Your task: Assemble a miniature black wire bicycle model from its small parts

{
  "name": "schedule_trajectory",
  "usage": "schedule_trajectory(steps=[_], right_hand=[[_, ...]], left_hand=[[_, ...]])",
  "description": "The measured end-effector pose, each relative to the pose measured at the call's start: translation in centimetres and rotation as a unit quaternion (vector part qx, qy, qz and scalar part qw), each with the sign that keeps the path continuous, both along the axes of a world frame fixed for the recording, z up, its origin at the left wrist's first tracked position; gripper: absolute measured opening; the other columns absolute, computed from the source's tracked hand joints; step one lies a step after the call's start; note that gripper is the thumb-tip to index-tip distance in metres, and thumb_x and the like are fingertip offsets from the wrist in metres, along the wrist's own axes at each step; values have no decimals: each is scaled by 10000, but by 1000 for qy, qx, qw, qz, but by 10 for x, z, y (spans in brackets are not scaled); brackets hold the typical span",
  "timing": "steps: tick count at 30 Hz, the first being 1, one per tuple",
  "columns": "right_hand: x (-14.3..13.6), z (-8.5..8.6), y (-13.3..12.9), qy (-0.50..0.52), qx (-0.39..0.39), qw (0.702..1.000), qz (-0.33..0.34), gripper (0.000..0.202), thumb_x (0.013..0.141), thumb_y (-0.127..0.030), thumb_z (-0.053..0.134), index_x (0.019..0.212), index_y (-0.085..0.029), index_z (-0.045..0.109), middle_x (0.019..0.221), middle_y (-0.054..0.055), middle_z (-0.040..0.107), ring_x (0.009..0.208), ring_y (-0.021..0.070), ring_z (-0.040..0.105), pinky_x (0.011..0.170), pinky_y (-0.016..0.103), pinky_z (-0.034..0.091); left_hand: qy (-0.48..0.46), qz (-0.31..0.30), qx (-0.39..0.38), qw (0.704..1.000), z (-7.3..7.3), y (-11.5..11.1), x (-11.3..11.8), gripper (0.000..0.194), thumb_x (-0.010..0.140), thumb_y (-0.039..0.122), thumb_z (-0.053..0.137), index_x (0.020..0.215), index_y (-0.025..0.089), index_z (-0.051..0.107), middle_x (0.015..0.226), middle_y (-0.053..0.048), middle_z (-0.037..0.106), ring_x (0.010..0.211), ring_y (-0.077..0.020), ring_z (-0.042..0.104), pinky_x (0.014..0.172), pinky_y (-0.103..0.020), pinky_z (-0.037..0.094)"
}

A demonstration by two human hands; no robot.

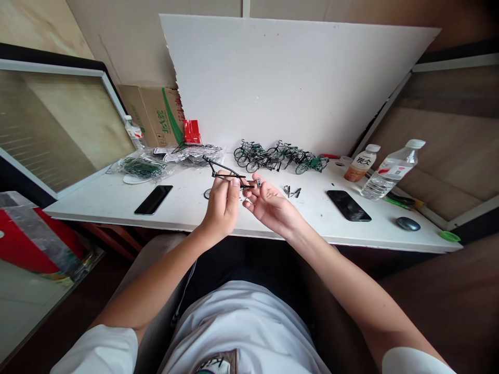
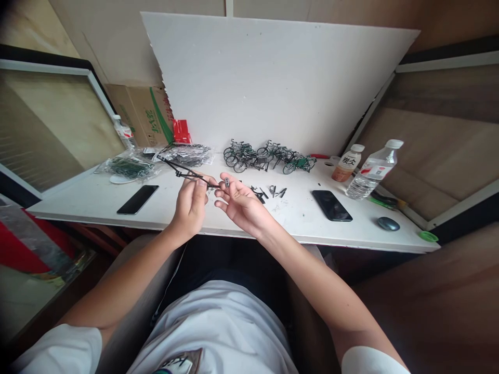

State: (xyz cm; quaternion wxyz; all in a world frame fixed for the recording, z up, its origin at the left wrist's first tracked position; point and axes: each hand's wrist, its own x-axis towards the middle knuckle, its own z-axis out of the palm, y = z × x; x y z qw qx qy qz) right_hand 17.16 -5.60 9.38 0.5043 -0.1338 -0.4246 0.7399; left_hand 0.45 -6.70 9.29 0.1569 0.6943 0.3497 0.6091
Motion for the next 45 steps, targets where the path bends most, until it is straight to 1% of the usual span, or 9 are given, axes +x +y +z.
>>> schedule_trajectory(steps=[11, 14, 18, 23, 26, 32, 35, 40, 45], right_hand=[[-1, 0, -3, 3, 17, 1000, 6, 361, 823, -389, 952, 1138, -331, 785, 997, -23, 735, 938, 139, 685, 863, 276, 598], [0, 2, -5, -14, 37, 999, -11, 358, 818, -418, 960, 1126, -314, 812, 1014, -19, 773, 961, 132, 719, 976, 289, 612], [0, 6, -8, -38, 83, 995, -50, 334, 817, -418, 967, 1111, -305, 855, 1223, -1, 819, 1065, 145, 762, 1168, 345, 567], [1, 8, -9, -60, 111, 988, -85, 335, 794, -442, 982, 1087, -320, 874, 1276, 13, 826, 1109, 190, 790, 1210, 426, 563], [3, 8, -8, -71, 130, 984, -94, 312, 798, -432, 980, 1069, -317, 878, 1313, 23, 814, 1151, 211, 785, 1203, 442, 572], [4, 5, -5, -72, 195, 972, -113, 172, 886, -378, 917, 1046, -326, 881, 1268, 10, 803, 1222, 200, 754, 1164, 389, 600], [3, 3, -4, -88, 200, 967, -129, 192, 900, -409, 901, 1070, -324, 875, 1283, 28, 796, 1141, 193, 772, 1130, 404, 627], [3, 0, -2, -104, 213, 954, -184, 209, 844, -426, 942, 988, -286, 886, 1121, 52, 801, 996, 206, 792, 998, 418, 695], [8, -1, 1, -122, 225, 952, -170, 201, 839, -417, 947, 973, -275, 897, 1029, 51, 795, 841, 174, 777, 892, 396, 712]], left_hand=[[-2, -1, -7, 1000, 0, -1, 0, 445, 1146, 537, 408, 1051, 205, 688, 1142, -116, 679, 827, -166, 615, 728, -328, 562], [0, 3, 1, 1000, 2, -1, 0, 442, 1149, 527, 409, 1028, 197, 677, 1122, -111, 669, 869, -174, 630, 780, -338, 572], [18, 10, 20, 1000, 5, 0, -1, 461, 1154, 522, 389, 1008, 191, 674, 1079, -111, 665, 960, -204, 654, 867, -369, 584], [53, 14, 34, 998, 8, -2, -3, 463, 1160, 504, 367, 1047, 192, 689, 1032, -105, 663, 978, -220, 665, 930, -402, 583], [61, 14, 42, 997, 8, -2, -5, 443, 1163, 478, 363, 1108, 193, 698, 1069, -111, 669, 1021, -226, 674, 955, -399, 580], [85, 15, 67, 994, 7, 0, -7, 389, 1162, 413, 387, 1153, 189, 705, 1159, -114, 673, 1096, -227, 661, 990, -378, 560], [87, 23, 64, 994, 8, 0, -6, 408, 1160, 434, 384, 1125, 188, 707, 1165, -120, 681, 1090, -231, 664, 975, -378, 571], [94, 27, 60, 993, 9, 0, -6, 443, 1155, 464, 373, 1117, 184, 713, 1174, -136, 690, 1109, -247, 673, 981, -402, 588], [123, 34, 71, 989, 10, -2, -7, 429, 1156, 424, 363, 1147, 176, 713, 1175, -147, 681, 1137, -259, 659, 1034, -431, 574]])
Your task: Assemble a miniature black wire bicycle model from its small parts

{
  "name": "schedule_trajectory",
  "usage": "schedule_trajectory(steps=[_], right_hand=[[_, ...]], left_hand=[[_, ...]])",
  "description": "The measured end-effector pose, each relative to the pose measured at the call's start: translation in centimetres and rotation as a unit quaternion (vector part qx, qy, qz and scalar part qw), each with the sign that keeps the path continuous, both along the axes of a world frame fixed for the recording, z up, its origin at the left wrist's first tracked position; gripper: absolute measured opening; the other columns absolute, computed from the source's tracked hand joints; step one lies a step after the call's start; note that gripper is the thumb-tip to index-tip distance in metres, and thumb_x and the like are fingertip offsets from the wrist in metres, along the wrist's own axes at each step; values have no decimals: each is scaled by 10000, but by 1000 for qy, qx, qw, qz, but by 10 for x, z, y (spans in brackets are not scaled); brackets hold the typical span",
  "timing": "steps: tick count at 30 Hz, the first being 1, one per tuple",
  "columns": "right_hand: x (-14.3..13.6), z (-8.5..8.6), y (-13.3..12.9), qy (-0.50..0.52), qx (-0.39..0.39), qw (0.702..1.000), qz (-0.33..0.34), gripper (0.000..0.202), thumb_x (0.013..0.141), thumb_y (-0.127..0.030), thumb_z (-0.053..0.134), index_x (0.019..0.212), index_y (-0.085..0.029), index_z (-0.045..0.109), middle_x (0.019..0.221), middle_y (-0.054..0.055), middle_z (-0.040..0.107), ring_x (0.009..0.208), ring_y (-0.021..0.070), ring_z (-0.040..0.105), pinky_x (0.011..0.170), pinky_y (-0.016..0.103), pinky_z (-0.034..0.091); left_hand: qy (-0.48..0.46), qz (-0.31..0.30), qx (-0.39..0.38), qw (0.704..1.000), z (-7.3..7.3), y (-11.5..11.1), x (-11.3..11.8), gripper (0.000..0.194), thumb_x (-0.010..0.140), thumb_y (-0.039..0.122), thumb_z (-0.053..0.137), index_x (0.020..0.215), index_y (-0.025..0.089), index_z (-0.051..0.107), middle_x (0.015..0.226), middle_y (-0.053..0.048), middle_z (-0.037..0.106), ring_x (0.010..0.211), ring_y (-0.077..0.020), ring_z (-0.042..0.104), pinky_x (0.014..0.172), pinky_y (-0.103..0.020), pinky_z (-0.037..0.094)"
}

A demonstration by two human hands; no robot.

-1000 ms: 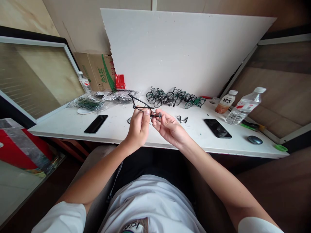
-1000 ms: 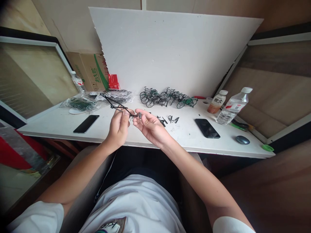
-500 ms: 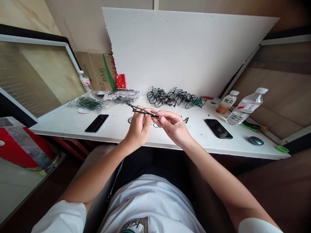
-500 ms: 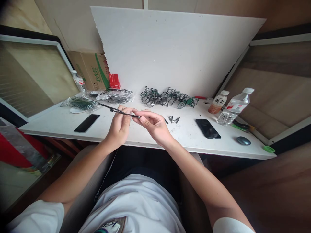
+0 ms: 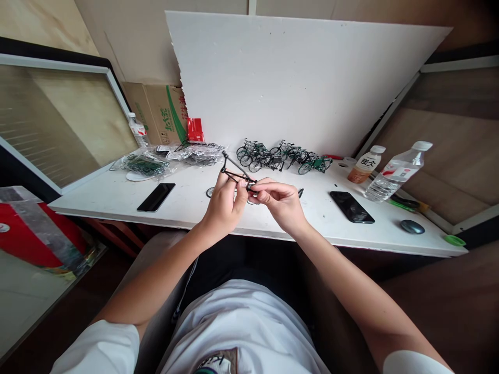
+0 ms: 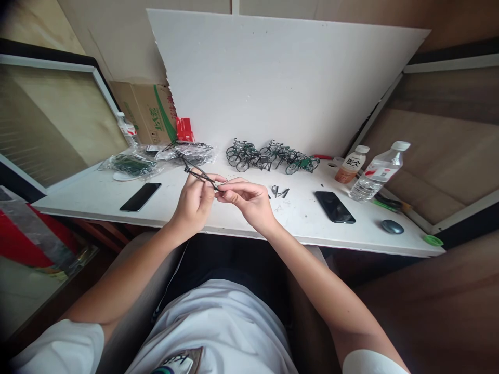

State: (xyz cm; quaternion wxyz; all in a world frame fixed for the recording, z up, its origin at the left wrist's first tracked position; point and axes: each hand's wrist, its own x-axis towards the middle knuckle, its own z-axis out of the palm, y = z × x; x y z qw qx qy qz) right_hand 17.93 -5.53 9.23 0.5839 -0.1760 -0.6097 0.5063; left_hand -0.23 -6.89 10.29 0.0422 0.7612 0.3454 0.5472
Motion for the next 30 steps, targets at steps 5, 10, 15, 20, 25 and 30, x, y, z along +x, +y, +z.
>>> schedule_trajectory(steps=[5, 10, 15, 20, 25, 30], right_hand=[[0, -1, 1, 13, -5, 1000, 7, 176, 818, -359, 969, 954, -278, 894, 967, 33, 794, 775, 153, 756, 821, 357, 700], [-2, -2, 0, 16, -30, 999, -1, 223, 773, -397, 994, 915, -264, 887, 965, 45, 818, 791, 169, 774, 786, 360, 717], [4, 0, 3, -4, -61, 998, 19, 272, 712, -390, 1028, 873, -226, 883, 902, 61, 839, 769, 189, 797, 705, 340, 729], [6, 1, 4, -18, -76, 997, 28, 291, 698, -405, 1034, 829, -208, 865, 790, 57, 824, 636, 182, 774, 611, 325, 704], [1, -1, 1, -3, -103, 995, 5, 325, 682, -420, 1040, 815, -199, 842, 763, 45, 811, 624, 174, 767, 638, 326, 703], [-2, 0, -3, 16, -139, 990, 13, 353, 612, -368, 1071, 801, -202, 824, 745, 19, 796, 615, 148, 745, 638, 294, 680]], left_hand=[[45, 29, 34, 998, 0, -3, -2, 453, 1158, 431, 339, 1249, 172, 699, 1173, -139, 650, 1118, -266, 627, 1014, -438, 558], [59, 36, 44, 997, -1, -2, -4, 466, 1151, 478, 347, 1263, 173, 682, 1117, -125, 596, 1012, -252, 617, 903, -415, 564], [100, 19, 56, 993, -1, 4, -8, 402, 1144, 450, 366, 1094, 182, 661, 1053, -120, 651, 1021, -273, 626, 940, -431, 547], [145, 38, 75, 986, -4, 8, -9, 408, 1136, 439, 344, 1156, 193, 668, 1078, -125, 670, 1020, -282, 623, 954, -437, 532], [153, 73, 93, 981, -6, 8, -7, 431, 1136, 417, 335, 1241, 180, 679, 1079, -134, 652, 993, -292, 599, 929, -445, 514], [146, 63, 88, 983, -8, 6, -5, 390, 1127, 386, 372, 1232, 173, 682, 1082, -139, 653, 975, -295, 579, 902, -448, 508]])
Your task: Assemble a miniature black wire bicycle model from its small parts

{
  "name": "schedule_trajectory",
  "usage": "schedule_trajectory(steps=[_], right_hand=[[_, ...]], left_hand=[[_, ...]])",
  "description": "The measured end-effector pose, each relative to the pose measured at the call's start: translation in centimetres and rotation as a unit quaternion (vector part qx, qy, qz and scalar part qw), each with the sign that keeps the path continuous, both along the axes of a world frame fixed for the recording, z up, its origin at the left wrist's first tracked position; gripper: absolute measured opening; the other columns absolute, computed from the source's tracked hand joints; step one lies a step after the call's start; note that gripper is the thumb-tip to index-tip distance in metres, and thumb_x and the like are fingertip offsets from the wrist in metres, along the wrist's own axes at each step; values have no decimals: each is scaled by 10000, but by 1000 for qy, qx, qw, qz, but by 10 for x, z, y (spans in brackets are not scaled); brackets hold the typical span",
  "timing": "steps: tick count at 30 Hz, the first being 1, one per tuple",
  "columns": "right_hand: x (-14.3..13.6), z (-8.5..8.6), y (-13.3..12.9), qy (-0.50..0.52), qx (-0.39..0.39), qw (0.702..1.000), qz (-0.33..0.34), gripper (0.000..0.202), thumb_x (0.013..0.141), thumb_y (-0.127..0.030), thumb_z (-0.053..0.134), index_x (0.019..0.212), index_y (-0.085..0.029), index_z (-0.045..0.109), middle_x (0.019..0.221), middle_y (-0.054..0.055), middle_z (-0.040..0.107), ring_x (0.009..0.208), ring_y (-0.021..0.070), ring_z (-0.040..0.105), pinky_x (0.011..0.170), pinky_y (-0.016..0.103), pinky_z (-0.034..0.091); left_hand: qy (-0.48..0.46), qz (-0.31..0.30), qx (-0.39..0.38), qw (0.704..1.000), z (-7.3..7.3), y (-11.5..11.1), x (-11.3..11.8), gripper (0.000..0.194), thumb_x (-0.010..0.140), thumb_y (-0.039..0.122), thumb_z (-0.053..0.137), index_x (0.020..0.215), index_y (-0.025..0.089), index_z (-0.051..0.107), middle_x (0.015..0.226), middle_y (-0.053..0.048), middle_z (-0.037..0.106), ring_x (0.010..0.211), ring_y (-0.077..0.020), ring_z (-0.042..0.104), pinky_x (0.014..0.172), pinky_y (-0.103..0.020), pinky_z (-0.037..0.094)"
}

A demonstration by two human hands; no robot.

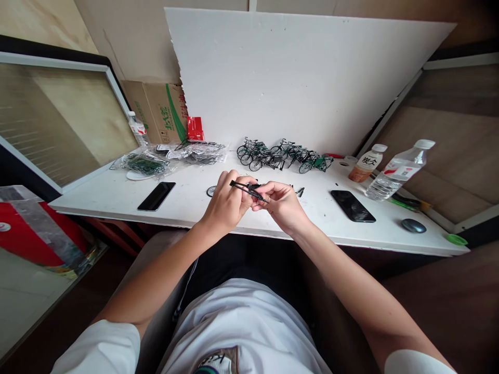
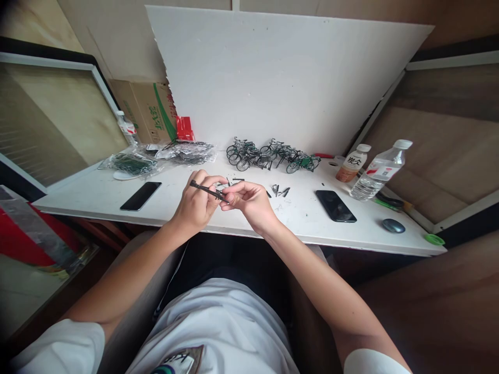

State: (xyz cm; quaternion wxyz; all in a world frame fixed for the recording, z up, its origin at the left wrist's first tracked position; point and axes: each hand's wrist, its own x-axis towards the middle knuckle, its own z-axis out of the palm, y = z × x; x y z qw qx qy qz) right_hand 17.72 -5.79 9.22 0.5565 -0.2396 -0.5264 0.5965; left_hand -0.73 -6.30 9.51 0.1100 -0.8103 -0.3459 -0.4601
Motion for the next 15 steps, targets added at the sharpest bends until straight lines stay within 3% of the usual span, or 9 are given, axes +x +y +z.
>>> schedule_trajectory(steps=[8, 15], right_hand=[[-2, 0, -2, 32, -69, 996, 53, 335, 591, -260, 1053, 786, -198, 788, 682, -40, 702, 636, 113, 705, 665, 265, 666], [0, 6, -9, 17, -60, 995, 73, 301, 620, -210, 1018, 775, -193, 760, 673, -46, 691, 639, 119, 711, 672, 272, 668]], left_hand=[[-14, -14, -19, 1000, -7, 3, 2, 382, 1122, 355, 346, 1217, 178, 671, 1112, -138, 679, 1011, -291, 591, 941, -458, 519], [-18, -35, 0, 999, -9, 3, 1, 469, 1143, 424, 295, 1192, 172, 688, 1085, -140, 676, 1006, -283, 600, 936, -443, 523]])
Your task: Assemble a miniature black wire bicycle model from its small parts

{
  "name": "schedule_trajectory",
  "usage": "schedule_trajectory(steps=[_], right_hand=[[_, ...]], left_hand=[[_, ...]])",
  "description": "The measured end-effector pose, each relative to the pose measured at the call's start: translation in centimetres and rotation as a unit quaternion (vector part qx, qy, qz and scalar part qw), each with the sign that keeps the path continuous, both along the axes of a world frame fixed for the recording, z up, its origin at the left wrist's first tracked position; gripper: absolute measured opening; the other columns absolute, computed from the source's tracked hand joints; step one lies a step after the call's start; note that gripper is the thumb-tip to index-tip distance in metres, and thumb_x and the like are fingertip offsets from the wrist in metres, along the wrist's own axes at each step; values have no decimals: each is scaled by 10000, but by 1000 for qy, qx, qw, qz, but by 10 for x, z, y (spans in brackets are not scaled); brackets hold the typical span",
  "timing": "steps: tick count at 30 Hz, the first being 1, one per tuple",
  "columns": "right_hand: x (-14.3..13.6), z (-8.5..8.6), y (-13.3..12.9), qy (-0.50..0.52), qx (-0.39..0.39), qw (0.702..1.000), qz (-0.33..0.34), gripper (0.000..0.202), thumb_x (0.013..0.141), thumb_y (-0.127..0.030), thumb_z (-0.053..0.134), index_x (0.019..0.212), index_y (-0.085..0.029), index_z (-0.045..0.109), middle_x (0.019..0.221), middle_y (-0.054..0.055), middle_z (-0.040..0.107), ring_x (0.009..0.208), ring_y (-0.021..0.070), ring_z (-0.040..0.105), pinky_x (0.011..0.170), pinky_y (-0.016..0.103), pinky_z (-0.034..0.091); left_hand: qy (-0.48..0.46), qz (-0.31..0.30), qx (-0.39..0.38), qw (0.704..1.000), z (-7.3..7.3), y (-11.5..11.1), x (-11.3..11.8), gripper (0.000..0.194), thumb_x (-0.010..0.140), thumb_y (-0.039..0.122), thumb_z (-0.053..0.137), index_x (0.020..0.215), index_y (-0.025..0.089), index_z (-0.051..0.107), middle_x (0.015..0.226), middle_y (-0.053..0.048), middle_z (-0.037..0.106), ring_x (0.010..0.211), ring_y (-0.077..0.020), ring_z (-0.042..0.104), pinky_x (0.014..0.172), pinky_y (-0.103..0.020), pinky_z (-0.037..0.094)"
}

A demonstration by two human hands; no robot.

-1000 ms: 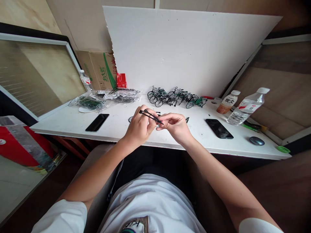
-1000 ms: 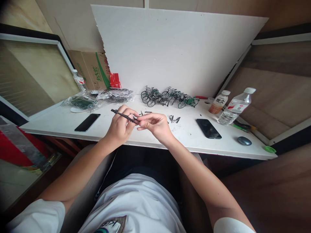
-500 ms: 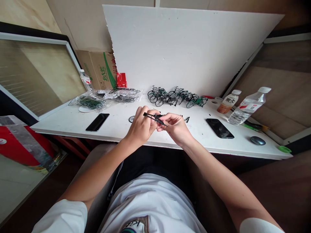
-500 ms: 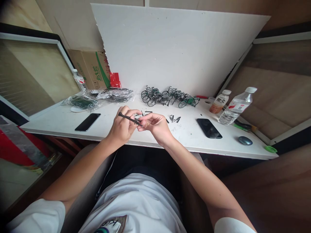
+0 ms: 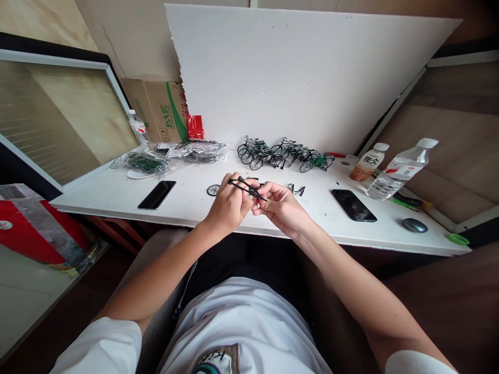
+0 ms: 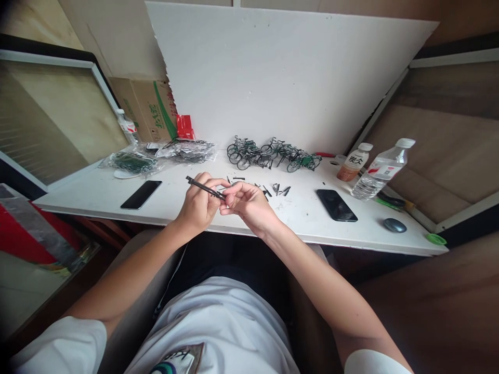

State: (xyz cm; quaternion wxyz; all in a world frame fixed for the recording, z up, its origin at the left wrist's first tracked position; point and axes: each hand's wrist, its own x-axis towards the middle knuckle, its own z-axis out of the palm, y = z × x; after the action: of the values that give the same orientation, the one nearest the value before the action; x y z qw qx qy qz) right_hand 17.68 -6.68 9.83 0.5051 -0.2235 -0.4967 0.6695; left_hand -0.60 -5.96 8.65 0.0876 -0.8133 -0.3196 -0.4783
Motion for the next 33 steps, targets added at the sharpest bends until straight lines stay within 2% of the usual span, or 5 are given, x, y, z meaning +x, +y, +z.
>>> schedule_trajectory(steps=[10, 18, 25, 30, 33], right_hand=[[1, 3, -5, -24, 7, 999, -21, 339, 646, -279, 1031, 760, -184, 726, 695, -24, 729, 594, 122, 711, 634, 271, 644], [-3, 4, -8, -10, 13, 1000, -23, 452, 556, -330, 1088, 728, -175, 699, 651, -33, 721, 547, 124, 709, 578, 243, 627], [-5, 5, -13, -6, 24, 999, -39, 427, 609, -368, 1074, 732, -176, 714, 645, -18, 728, 543, 111, 691, 559, 223, 619], [-2, 18, -31, -15, 71, 997, 3, 358, 673, -354, 1052, 783, -189, 754, 704, 6, 769, 607, 148, 745, 588, 265, 662], [-1, 27, -45, -4, 126, 992, -4, 294, 715, -322, 1036, 848, -198, 805, 735, 13, 786, 642, 162, 769, 660, 304, 697]], left_hand=[[-17, -33, 31, 999, 0, 1, 1, 509, 1149, 474, 306, 1177, 166, 710, 1017, -130, 662, 940, -279, 587, 878, -430, 513], [-21, -43, 55, 997, 0, 0, 1, 487, 1157, 445, 310, 1182, 156, 702, 996, -118, 662, 898, -261, 582, 864, -411, 506], [-33, -35, 65, 997, -5, 4, 2, 468, 1156, 426, 322, 1152, 165, 710, 993, -112, 687, 892, -247, 605, 833, -398, 516], [-110, -101, 17, 989, 4, -14, 8, 533, 1170, 436, 272, 1194, 155, 725, 986, -104, 695, 829, -206, 644, 790, -366, 538], [-143, -135, 4, 981, 12, -27, 9, 535, 1172, 438, 284, 1248, 160, 736, 991, -90, 695, 769, -176, 625, 747, -346, 538]])
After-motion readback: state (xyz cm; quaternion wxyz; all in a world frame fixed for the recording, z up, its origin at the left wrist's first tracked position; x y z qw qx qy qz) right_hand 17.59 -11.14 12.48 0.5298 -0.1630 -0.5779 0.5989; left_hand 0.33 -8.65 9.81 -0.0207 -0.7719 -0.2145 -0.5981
